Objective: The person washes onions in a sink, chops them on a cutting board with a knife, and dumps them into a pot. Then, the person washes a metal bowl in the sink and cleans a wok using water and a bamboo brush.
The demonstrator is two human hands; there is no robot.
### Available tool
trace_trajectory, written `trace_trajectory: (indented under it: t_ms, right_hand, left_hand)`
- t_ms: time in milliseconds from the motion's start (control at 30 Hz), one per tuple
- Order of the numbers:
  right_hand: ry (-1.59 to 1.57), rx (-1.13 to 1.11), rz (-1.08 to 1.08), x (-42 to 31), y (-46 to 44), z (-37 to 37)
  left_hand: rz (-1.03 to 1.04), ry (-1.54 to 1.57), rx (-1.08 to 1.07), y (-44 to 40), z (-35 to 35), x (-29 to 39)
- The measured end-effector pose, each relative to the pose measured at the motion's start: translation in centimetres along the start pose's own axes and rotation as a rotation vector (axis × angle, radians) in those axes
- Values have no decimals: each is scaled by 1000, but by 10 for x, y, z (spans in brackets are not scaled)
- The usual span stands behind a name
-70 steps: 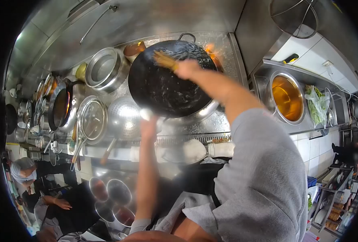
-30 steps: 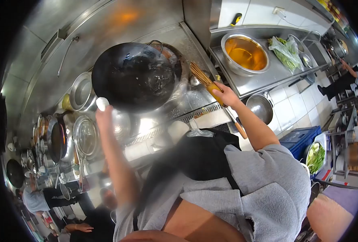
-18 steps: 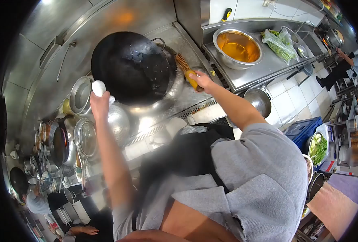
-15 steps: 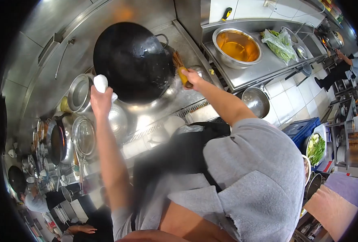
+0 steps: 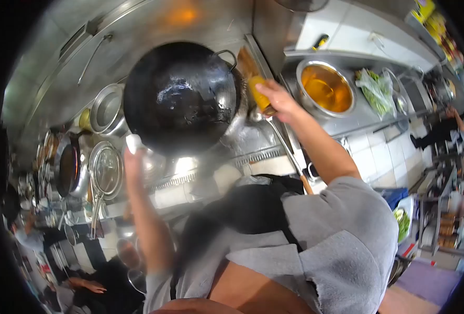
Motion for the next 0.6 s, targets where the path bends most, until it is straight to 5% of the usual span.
trace_trajectory:
  t_ms: [133, 267, 333, 400, 467, 500, 533, 567, 600]
  right_hand:
    - [253, -49, -479, -159, -9, 25]
    - [247, -95, -757, -214, -105, 78]
    - [601, 273, -1138, -209, -152, 101]
    - [512, 259, -1003, -144, -207, 137]
    - [572, 299, -540, -8, -299, 147]
    - [313, 40, -29, 101, -350, 154]
    - [32, 223, 153, 103, -287, 170]
    - [93, 264, -174, 126, -319, 172]
    - [43, 268, -165, 117, -287, 193]
  left_hand:
    - [-299, 356, 69, 4, 11, -68]
    - [-381, 489, 203, 16, 73, -108]
    - [-441, 526, 315, 31, 109, -76]
    - [-362, 585, 357, 36, 134, -59]
    - [-369, 658, 255, 34, 159, -81]
    - [-339, 638, 264, 31, 163, -89]
    - [-350, 650, 276, 37, 162, -85]
    - [-350, 763, 255, 38, 161, -73]
    - [-336, 727, 252, 38, 160, -74]
Point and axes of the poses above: each hand's wrist, its own y-axis away from the middle knuckle, its own z-axis out of the palm, x = y × z, the point moved 9 cm from there along -y, towards the middle knuckle, and after that the axes turned 6 degrees about -z, right-handed, at the moved point
